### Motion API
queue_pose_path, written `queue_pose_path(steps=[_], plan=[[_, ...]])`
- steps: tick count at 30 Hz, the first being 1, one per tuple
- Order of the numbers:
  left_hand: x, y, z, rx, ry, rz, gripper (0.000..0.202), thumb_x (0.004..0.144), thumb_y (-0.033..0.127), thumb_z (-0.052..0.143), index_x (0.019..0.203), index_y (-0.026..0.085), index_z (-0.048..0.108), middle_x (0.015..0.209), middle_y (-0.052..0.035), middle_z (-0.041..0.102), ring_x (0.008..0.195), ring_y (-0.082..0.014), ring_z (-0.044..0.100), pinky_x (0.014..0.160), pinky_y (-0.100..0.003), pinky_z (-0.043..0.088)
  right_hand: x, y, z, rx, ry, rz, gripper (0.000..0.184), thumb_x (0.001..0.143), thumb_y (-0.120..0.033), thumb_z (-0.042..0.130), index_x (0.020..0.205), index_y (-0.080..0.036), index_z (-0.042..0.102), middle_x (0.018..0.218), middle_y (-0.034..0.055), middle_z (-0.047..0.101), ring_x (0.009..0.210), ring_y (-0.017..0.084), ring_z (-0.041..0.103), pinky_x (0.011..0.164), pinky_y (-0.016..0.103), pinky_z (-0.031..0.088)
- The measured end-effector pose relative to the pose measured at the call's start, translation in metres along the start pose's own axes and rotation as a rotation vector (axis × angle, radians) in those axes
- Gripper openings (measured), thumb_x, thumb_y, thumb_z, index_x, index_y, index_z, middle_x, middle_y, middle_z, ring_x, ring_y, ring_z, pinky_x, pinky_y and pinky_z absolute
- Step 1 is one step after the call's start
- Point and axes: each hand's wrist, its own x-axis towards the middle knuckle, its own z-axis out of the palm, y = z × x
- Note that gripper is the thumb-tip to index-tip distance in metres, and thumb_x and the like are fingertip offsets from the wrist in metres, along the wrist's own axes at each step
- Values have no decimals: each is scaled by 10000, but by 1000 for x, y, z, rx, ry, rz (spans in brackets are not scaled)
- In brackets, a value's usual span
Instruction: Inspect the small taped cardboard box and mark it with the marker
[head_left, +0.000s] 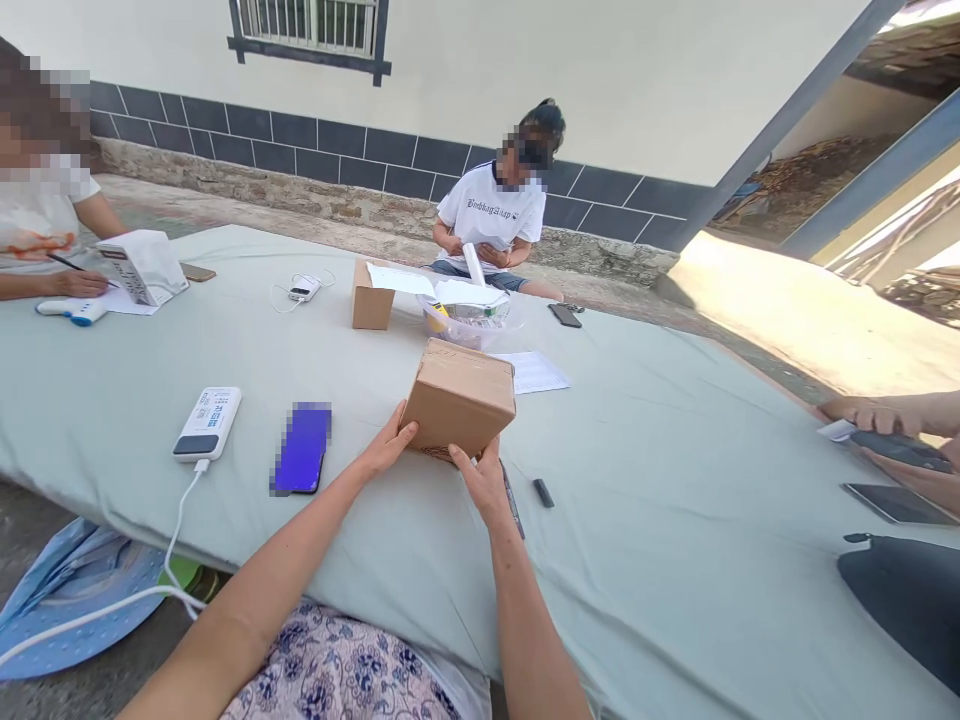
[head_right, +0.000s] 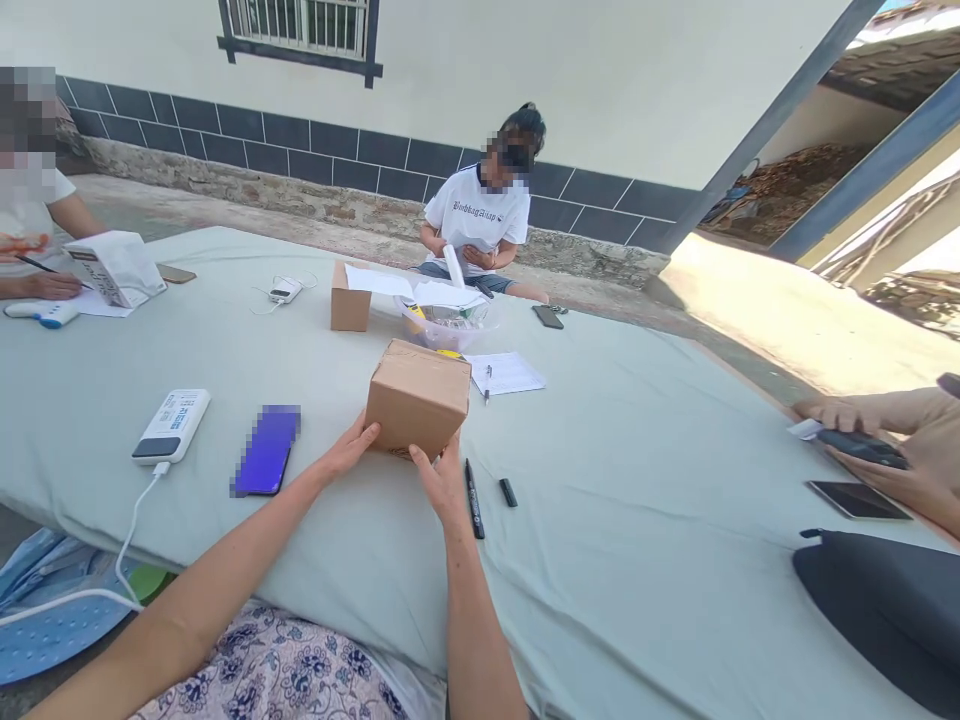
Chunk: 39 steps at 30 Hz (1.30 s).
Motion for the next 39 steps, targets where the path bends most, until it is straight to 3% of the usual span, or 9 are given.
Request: queue_pose_path(steps=[5,9,12,18,24,28,33,39], plan=[[-13,-12,2,90,72,7,825,865,613,646,1554,229,401,1603,-125,457,1544,-311,318,1260,-458,273,-14,5,10,-26,32,42,747,824,-381,654,1496,-231,366,1442,152,549,1294,294,583,1044,478,542],[-19,-11,0,242,47,42,685,934,586,540,1526,253,458,1510,-87,573,1394,-308,515,1189,-439,370,-24,4,10,-75,38,0,721,805,-313,645,1473,-234,384,1455,148,520,1334,309,534,1048,500,532],[-22,-12,-1,330,62,11,618,950,579,498,1496,290,501,1403,-51,658,1238,-297,616,1099,-429,441,-27,4,8,-101,51,7,722,812,-304,640,1480,-236,374,1437,147,537,1307,310,551,1044,507,527],[-22,-17,-1,351,108,5,528,948,558,493,1362,256,618,1270,-53,725,1191,-292,630,1039,-396,472,-24,13,9,-126,106,-59,715,807,-372,673,1459,-207,429,1409,154,568,1324,318,525,1092,537,467],[-21,-20,-3,276,160,-40,517,934,598,503,1188,183,680,1224,-105,736,1231,-314,611,1060,-405,472,-28,9,9,-122,257,-107,823,817,-514,680,1530,-246,368,1408,156,593,1228,307,579,943,489,541],[-20,-22,-5,185,186,-102,615,915,693,480,1127,148,671,1213,-138,728,1205,-327,625,1026,-440,519,-33,-1,8,-100,291,-220,742,868,-490,641,1521,-250,382,1394,151,617,1258,302,586,1002,516,514],[-29,-16,3,14,97,-175,724,922,734,430,1247,115,619,1239,-181,721,1065,-308,713,880,-446,608,-34,-12,4,-73,320,-341,543,911,-443,594,1414,-266,489,1415,140,598,1358,297,549,1113,544,462],[-58,-8,36,-359,-62,-382,676,938,666,506,1299,105,610,1294,-234,696,1049,-322,739,873,-467,606,-22,-21,1,-6,289,-387,489,944,-394,545,1409,-263,470,1564,140,460,1488,266,438,1172,507,436]])
